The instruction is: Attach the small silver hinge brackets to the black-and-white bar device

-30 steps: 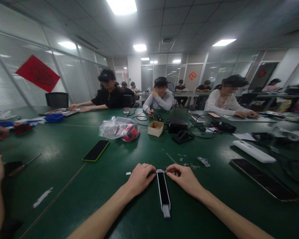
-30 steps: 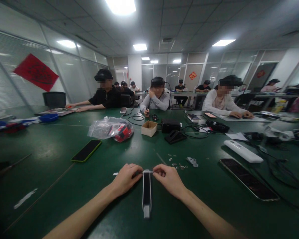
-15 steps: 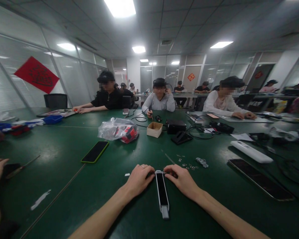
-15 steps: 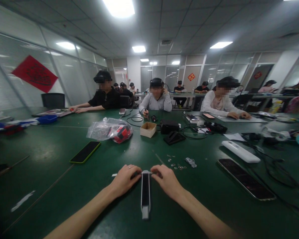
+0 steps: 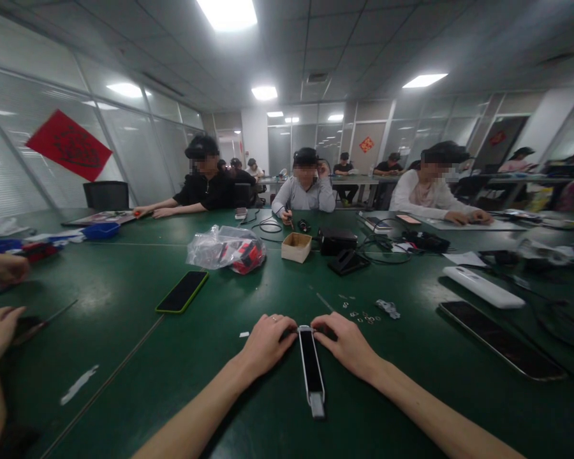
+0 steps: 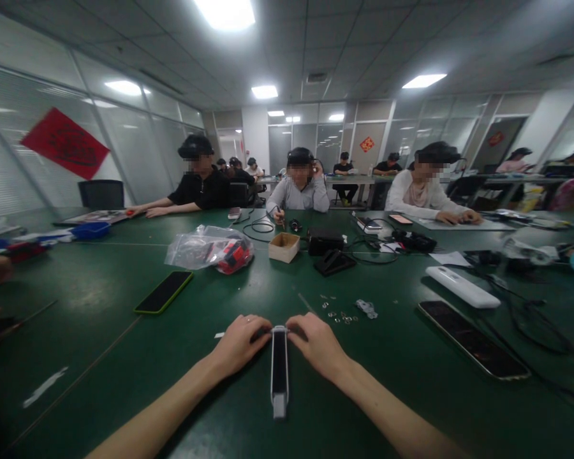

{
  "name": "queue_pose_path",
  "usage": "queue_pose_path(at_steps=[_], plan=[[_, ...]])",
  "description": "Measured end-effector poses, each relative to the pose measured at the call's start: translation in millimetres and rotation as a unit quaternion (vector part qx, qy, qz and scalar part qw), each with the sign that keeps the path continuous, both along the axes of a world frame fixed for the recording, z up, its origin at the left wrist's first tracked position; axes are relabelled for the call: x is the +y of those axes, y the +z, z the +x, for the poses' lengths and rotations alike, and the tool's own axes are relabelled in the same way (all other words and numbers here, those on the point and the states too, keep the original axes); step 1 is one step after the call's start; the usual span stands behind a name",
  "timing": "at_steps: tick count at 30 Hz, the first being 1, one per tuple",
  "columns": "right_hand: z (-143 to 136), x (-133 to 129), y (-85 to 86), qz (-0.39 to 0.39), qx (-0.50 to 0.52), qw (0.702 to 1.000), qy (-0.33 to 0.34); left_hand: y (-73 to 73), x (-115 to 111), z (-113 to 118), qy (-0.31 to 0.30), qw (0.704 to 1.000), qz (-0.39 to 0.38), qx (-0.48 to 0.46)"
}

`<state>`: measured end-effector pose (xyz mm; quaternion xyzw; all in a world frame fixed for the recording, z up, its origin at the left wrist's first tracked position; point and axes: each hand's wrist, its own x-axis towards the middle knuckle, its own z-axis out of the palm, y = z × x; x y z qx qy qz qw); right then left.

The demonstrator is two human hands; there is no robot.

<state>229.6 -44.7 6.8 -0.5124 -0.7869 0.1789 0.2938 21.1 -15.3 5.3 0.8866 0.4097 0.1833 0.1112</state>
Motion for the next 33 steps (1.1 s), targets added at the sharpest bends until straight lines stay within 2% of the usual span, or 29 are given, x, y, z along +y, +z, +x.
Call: queue_pose_path(at_steps=[7,15,28,33], plan=[[2.9,0.5,-3.1,0.003,0.005,1.000,0.004,0.3,-1.4,0.3,0.001,1.000,-0.001,0.001],[0.8,-2.1,2.2,-0.002,0.004,1.000,0.008,-1.4,-2.0,-1.0,0.001,1.000,0.007,0.000],[1.2,0.3,-2.4,0.010,0.001,1.000,0.011,-4.6,-0.6,-0.1,0.002,1.000,0.015,0.001],[1.2,0.3,-1.1,0.005,0.002,1.000,0.012,-1.4,-1.8,-0.7,0.003,1.000,0.010,-0.001]])
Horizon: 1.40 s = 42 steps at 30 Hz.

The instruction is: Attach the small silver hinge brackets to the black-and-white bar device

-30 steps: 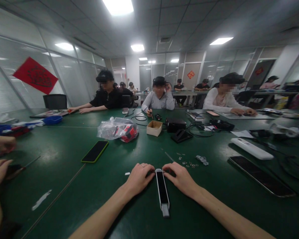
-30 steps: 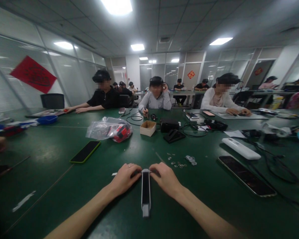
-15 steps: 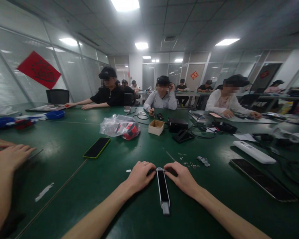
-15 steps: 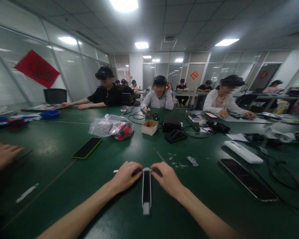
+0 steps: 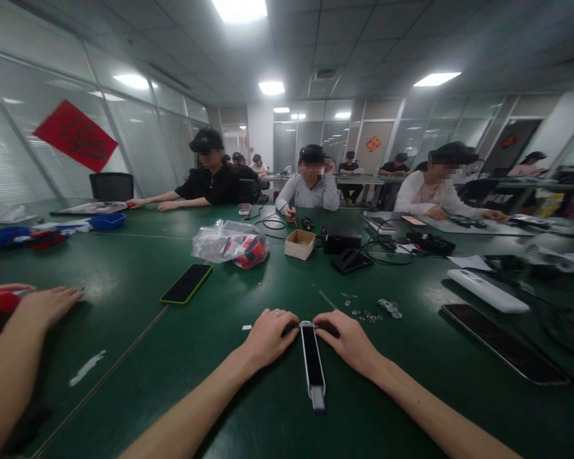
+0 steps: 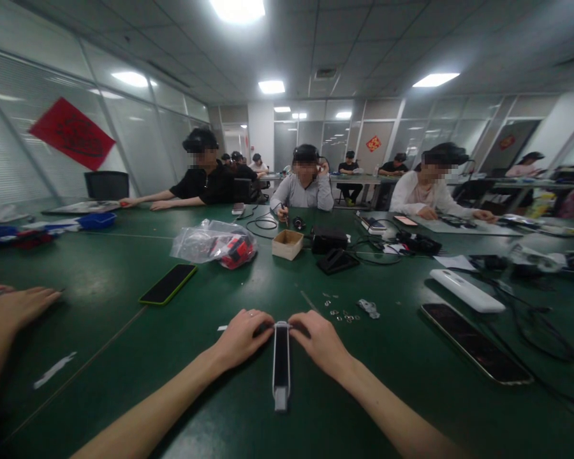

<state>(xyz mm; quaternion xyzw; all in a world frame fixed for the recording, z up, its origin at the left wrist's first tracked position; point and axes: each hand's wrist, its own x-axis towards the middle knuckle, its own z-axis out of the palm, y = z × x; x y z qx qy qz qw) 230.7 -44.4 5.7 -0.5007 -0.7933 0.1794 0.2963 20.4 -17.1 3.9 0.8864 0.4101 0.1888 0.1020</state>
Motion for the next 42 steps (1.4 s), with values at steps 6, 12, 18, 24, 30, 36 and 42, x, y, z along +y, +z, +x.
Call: queue_pose_path(at_steps=[6,12,18,24,30,36,42], plan=[[1,0,-1.7,0.003,0.007,1.000,0.004,4.3,-2,1,0.001,1.000,-0.007,0.001],[8,-3,2.2,0.023,-0.010,1.000,0.000,6.4,-1,1,0.006,1.000,-0.016,0.006],[49,3,6.6,0.085,-0.093,0.991,-0.040,4.2,1,-1,0.004,1.000,-0.016,0.000],[100,18,3.8,0.101,-0.180,0.973,-0.107,3.8,1,-2,-0.004,1.000,-0.012,-0.007],[103,17,7.0,0.056,-0.218,0.972,-0.072,5.1,-2,-2,-0.004,1.000,-0.007,-0.021],[95,15,6.2,0.022,-0.228,0.971,-0.065,3.6,-1,-2,-0.001,1.000,0.000,-0.021],[93,17,7.0,-0.029,-0.228,0.969,-0.089,2.8,-1,-3,0.011,0.999,0.005,-0.031]])
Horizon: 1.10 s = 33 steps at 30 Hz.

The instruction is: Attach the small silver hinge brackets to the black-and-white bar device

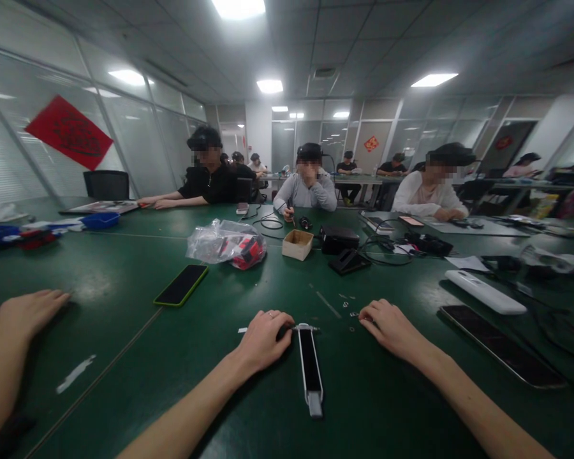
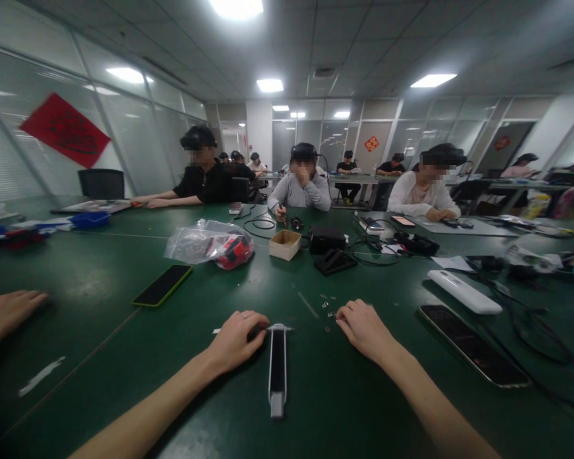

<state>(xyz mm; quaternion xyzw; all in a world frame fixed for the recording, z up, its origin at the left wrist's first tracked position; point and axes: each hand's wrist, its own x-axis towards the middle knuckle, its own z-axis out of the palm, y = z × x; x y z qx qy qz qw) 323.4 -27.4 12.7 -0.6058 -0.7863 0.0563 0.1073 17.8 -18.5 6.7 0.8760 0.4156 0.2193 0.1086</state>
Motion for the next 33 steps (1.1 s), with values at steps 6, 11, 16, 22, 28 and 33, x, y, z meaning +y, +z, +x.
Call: queue_pose_path(at_steps=[6,11,16,22,28,33], plan=[[-3,-2,-3.0,-0.064,-0.018,0.997,-0.045,3.2,-3,1,0.012,1.000,-0.003,0.015],[-5,-4,-2.3,-0.044,-0.033,0.998,-0.037,3.7,-4,2,0.016,1.000,-0.013,0.016],[-12,-8,9.1,-0.038,-0.048,0.996,-0.058,3.7,-4,2,0.023,1.000,-0.012,0.017],[-15,-9,7.0,-0.054,-0.042,0.995,-0.075,3.2,-5,2,0.022,0.999,-0.004,0.026],[-9,-6,-3.9,-0.040,-0.016,0.996,-0.078,7.1,-6,1,0.018,0.999,-0.009,0.026],[-10,-6,-5.0,-0.042,0.008,0.997,-0.063,7.9,-7,1,0.022,0.999,-0.008,0.032]])
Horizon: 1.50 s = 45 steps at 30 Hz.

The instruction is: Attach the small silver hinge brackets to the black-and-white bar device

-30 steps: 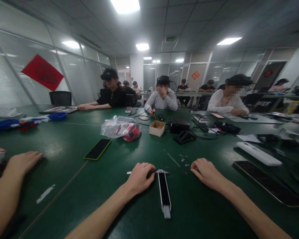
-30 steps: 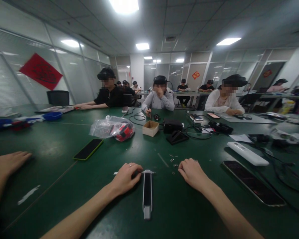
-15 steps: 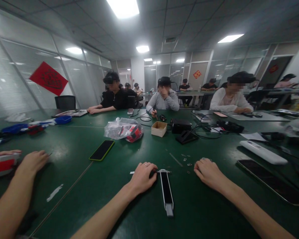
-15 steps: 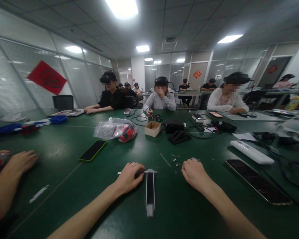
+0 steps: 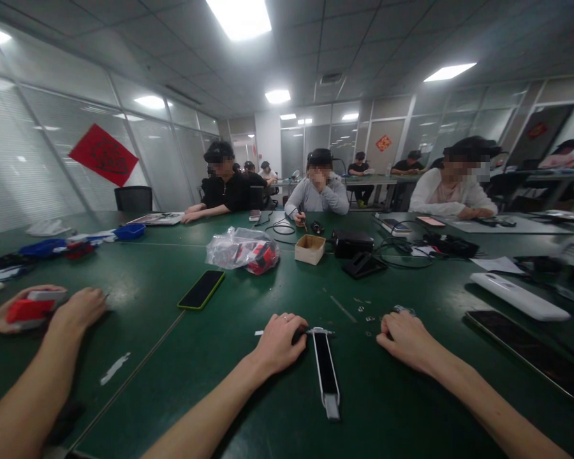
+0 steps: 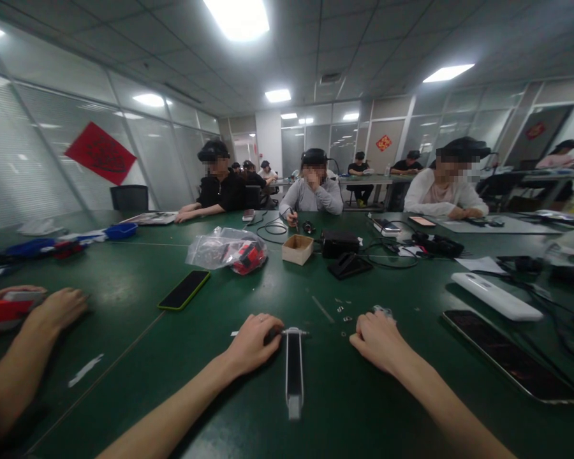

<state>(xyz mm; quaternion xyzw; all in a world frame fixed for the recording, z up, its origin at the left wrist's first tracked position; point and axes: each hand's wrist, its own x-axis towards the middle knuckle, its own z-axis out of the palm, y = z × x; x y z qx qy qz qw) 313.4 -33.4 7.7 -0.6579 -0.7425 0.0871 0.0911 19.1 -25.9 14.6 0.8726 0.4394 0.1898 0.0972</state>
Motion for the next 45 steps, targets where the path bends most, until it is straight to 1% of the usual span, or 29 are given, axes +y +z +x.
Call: queue_pose_path(at_steps=[8,10,12,15,18,21,23,27,33,37,41,45], plan=[[-3,-1,1.6,0.003,0.004,1.000,0.025,-3.4,2,0,-0.002,1.000,0.004,0.005],[-3,-1,0.4,0.033,0.029,0.998,0.037,-3.0,1,0,-0.004,1.000,0.006,-0.002],[-6,-2,-0.3,0.084,0.076,0.992,0.055,-0.4,-1,-1,-0.005,1.000,0.013,-0.012],[-24,-9,0.6,0.142,0.159,0.974,0.077,6.3,-5,-1,-0.002,0.998,0.043,-0.035],[-52,-18,0.8,0.154,0.239,0.957,0.063,9.5,-10,3,-0.012,0.995,0.077,-0.057],[-76,-26,-2.6,0.142,0.300,0.942,0.050,4.5,-12,10,-0.060,0.991,0.115,-0.045],[-85,-29,-5.5,0.131,0.320,0.937,0.055,-0.8,-12,14,-0.083,0.986,0.139,-0.027],[-90,-32,-6.4,0.118,0.331,0.933,0.072,-6.0,-12,17,-0.104,0.980,0.169,0.002],[-90,-33,-5.0,0.121,0.337,0.928,0.103,-3.8,-11,17,-0.117,0.975,0.187,-0.002],[-91,-33,-6.6,0.121,0.351,0.922,0.108,-5.4,-11,18,-0.114,0.977,0.181,-0.006],[-91,-35,-3.8,0.131,0.343,0.921,0.127,-6.9,-10,18,-0.109,0.978,0.175,-0.026],[-88,-36,-1.0,0.160,0.317,0.925,0.133,-5.7,-4,9,-0.087,0.982,0.156,-0.068]])
